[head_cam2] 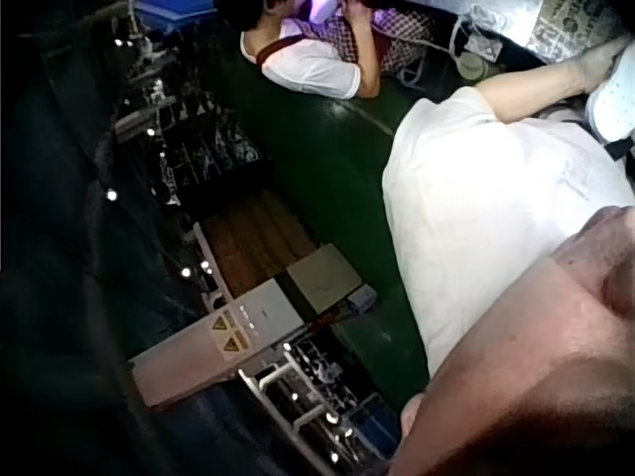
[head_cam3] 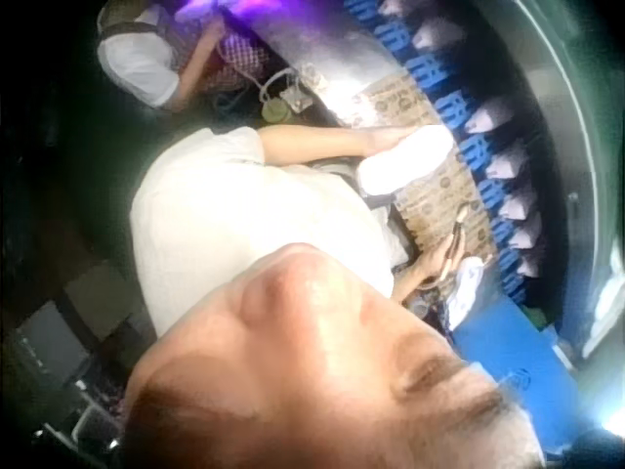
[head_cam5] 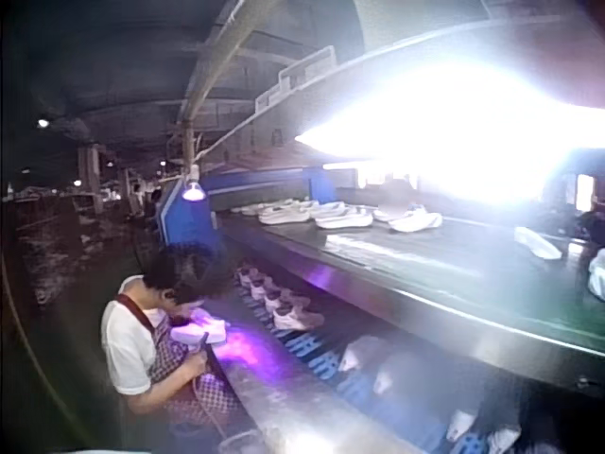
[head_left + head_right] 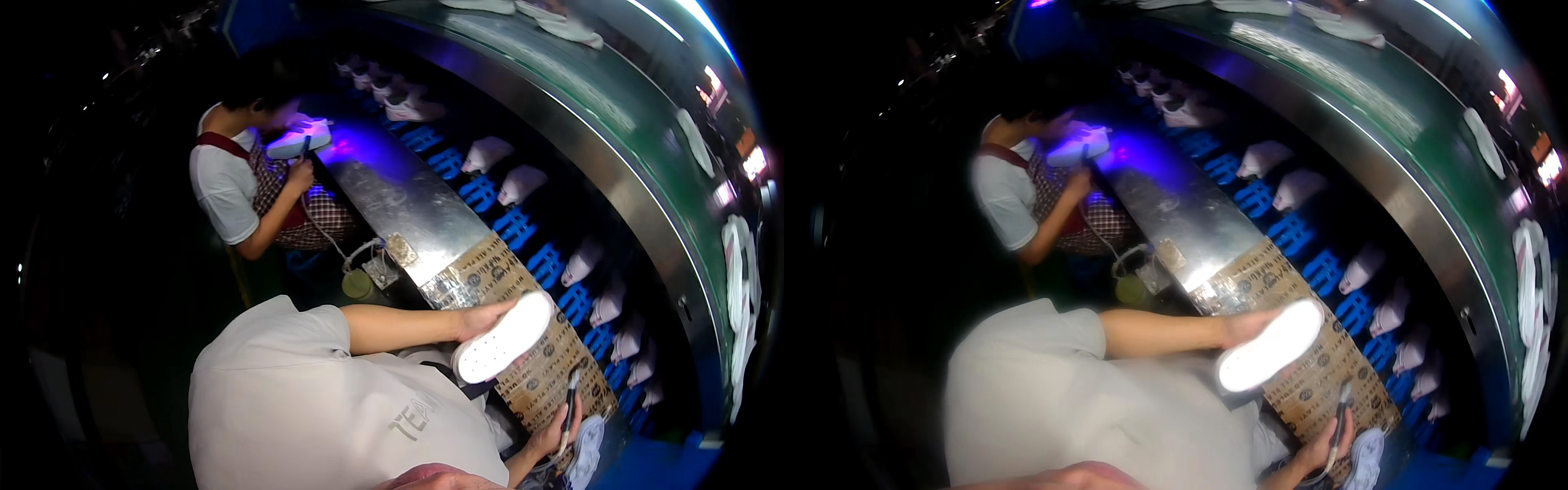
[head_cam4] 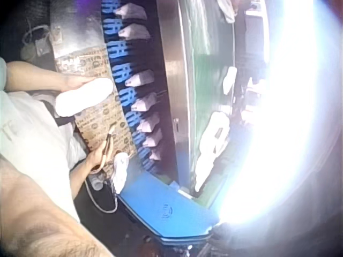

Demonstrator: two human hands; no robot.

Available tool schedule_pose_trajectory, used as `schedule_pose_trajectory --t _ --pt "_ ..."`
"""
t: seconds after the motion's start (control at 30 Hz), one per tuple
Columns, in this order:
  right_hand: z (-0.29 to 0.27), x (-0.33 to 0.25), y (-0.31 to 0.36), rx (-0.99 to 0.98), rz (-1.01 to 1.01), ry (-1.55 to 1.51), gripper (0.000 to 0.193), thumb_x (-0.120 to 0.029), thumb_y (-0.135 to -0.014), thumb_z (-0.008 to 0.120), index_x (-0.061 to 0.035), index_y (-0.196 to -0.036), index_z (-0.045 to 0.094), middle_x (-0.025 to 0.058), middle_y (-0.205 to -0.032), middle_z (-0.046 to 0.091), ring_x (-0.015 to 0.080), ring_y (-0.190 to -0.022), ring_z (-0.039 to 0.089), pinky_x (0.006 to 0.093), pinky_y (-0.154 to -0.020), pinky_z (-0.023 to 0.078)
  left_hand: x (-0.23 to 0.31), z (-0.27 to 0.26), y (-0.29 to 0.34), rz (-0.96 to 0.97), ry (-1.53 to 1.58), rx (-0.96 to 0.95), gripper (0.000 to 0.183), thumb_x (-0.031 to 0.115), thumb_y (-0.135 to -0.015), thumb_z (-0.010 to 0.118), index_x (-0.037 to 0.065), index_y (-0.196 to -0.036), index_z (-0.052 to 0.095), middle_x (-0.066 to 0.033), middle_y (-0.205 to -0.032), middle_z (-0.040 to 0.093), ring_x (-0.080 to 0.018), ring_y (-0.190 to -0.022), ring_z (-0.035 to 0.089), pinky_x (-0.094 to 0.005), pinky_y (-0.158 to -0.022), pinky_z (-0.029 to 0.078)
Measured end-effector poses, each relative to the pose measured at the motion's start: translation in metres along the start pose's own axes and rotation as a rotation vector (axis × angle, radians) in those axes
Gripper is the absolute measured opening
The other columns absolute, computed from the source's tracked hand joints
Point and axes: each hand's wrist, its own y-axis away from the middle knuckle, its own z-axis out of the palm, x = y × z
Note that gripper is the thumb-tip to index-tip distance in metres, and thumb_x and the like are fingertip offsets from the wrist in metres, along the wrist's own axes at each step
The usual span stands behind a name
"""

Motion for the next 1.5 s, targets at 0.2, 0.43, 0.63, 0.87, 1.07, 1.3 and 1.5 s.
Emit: schedule_pose_trajectory --t 0.2,0.43,0.63,0.87,1.07,1.3,1.5 --pt "0.033 -0.041 -0.011 -0.045 0.232 -0.491 0.026 -0.006 -0.093 0.066 0.0004 -0.118 0.067 0.0044 -0.094 0.067 0.0088 -0.077 0.059 0.0228 -0.07 0.047 0.009 0.027 -0.023 0.036 0.012 0.042 0.074 0.06 -0.107 0.02 0.005 -0.148 0.047 -0.0203 -0.128 0.065 -0.0343 -0.114 0.068 -0.0461 -0.099 0.057" --pt "0.072 -0.087 -0.035 -0.159 0.202 -0.401 0.024 -0.005 -0.09 0.071 -0.0011 -0.115 0.073 0.0032 -0.095 0.072 0.0088 -0.08 0.063 0.0229 -0.073 0.051 -0.025 0.031 -0.041 -0.029 -0.164 0.034 0.086 0.07 -0.102 0.006 0.01 -0.158 0.031 -0.0168 -0.145 0.054 -0.0343 -0.127 0.061 -0.0508 -0.108 0.052" --pt "0.086 -0.09 -0.046 -0.204 -0.413 0.06 0.029 -0.003 -0.082 0.077 -0.006 -0.111 0.078 0.012 -0.09 0.074 0.0221 -0.082 0.071 0.032 -0.073 0.056 -0.038 0.04 -0.043 -0.015 -0.153 0.085 0.078 0.063 -0.106 0.015 0.006 -0.152 0.041 -0.0168 -0.147 0.053 -0.0319 -0.133 0.054 -0.0464 -0.115 0.043" --pt "0.076 -0.095 -0.044 -0.291 -0.346 0.053 0.03 -0.009 -0.085 0.078 -0.0086 -0.114 0.079 0.0085 -0.095 0.077 0.0219 -0.089 0.067 0.0353 -0.089 0.049 -0.027 0.048 -0.047 0.024 -0.105 0.12 0.079 0.067 -0.104 0.019 0.009 -0.151 0.042 -0.016 -0.142 0.057 -0.031 -0.126 0.06 -0.0467 -0.106 0.053" --pt "0.076 -0.105 -0.039 -0.233 -0.345 0.085 0.026 -0.014 -0.086 0.078 -0.0124 -0.112 0.08 0.0091 -0.093 0.078 0.0199 -0.088 0.067 0.0356 -0.088 0.045 -0.011 0.075 -0.052 0.062 0.02 0.068 0.077 0.068 -0.101 0.022 0.01 -0.146 0.045 -0.0212 -0.126 0.063 -0.0366 -0.112 0.066 -0.049 -0.097 0.058" --pt "0.074 -0.124 -0.031 -0.258 -0.251 -0.157 0.03 -0.01 -0.081 0.082 -0.011 -0.111 0.079 0.0059 -0.088 0.075 0.0198 -0.084 0.067 0.0355 -0.085 0.045 0.006 0.078 -0.061 0.005 0.014 -0.1 0.082 0.075 -0.097 0.025 0.009 -0.139 0.05 -0.0245 -0.113 0.062 -0.0337 -0.093 0.066 -0.045 -0.081 0.06" --pt "0.068 -0.131 -0.026 -0.555 -0.244 -0.305 0.029 -0.007 -0.083 0.079 -0.007 -0.112 0.079 0.0102 -0.088 0.075 0.0195 -0.083 0.068 0.0341 -0.078 0.048 0.032 0.093 -0.067 0.066 -0.101 -0.147 0.079 0.074 -0.096 0.032 0.01 -0.138 0.053 -0.0237 -0.115 0.063 -0.032 -0.091 0.065 -0.0411 -0.072 0.058"
